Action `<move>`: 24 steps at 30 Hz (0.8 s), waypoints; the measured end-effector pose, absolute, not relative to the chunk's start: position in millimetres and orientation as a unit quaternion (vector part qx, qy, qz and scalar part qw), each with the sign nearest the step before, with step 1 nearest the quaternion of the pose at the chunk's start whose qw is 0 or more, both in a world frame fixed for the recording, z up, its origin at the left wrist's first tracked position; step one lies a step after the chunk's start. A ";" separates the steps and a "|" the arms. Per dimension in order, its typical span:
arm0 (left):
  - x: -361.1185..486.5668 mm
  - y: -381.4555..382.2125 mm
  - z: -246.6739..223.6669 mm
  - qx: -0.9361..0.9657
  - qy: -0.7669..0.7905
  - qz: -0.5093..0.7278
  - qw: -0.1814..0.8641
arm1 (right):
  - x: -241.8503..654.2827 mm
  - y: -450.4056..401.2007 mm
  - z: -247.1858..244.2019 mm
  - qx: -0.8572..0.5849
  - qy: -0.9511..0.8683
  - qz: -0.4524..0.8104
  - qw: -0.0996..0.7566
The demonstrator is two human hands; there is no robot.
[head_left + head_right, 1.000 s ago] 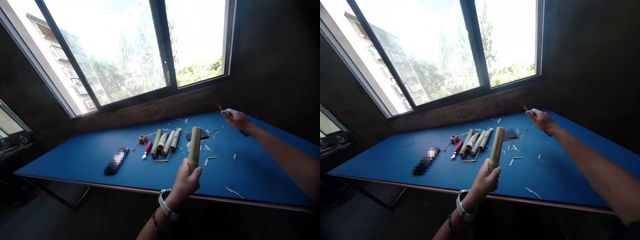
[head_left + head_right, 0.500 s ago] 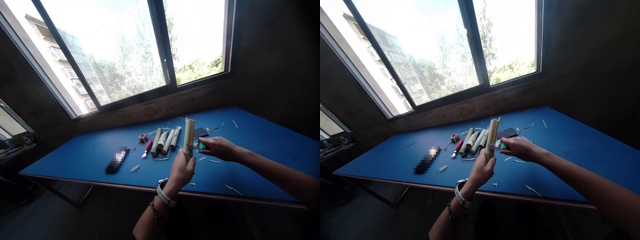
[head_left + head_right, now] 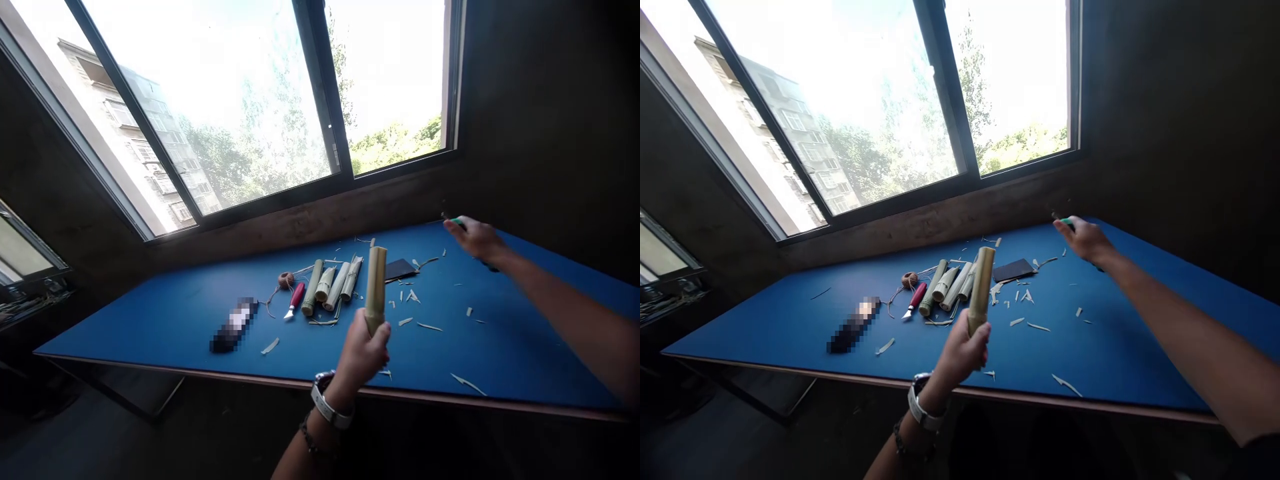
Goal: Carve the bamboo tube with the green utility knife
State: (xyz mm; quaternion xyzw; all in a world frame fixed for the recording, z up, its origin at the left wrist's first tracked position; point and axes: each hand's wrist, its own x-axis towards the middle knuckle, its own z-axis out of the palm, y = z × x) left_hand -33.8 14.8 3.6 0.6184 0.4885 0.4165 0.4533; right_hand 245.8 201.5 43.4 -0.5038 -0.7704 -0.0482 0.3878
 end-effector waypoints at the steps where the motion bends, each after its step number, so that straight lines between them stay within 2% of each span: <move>1: -36.9 22.0 4.6 0.611 0.490 0.421 0.458 | 242.1 191.1 41.1 -0.500 -0.778 -0.016 0.380; 4: -39.9 38.0 8.6 0.621 0.480 0.421 0.456 | 212.5 149.2 31.1 -0.436 -0.831 0.105 0.330; 6: -37.1 40.7 10.7 0.625 0.476 0.422 0.452 | 189.3 123.1 25.9 -0.370 -0.871 0.121 0.299; 12: -32.0 33.6 14.9 0.667 0.502 0.415 0.362 | 156.7 100.2 22.5 -0.343 -0.904 -0.011 0.254; 17: -31.1 27.6 16.0 0.675 0.537 0.391 0.321 | 158.4 123.6 20.0 -0.360 -0.903 -0.033 0.231; 21: -19.1 7.9 10.9 0.691 0.521 0.362 0.347 | 193.3 164.3 23.2 -0.472 -0.835 0.001 0.282; 24: -13.0 0.0 6.7 0.693 0.456 0.348 0.437 | 231.6 191.4 27.4 -0.573 -0.732 -0.018 0.369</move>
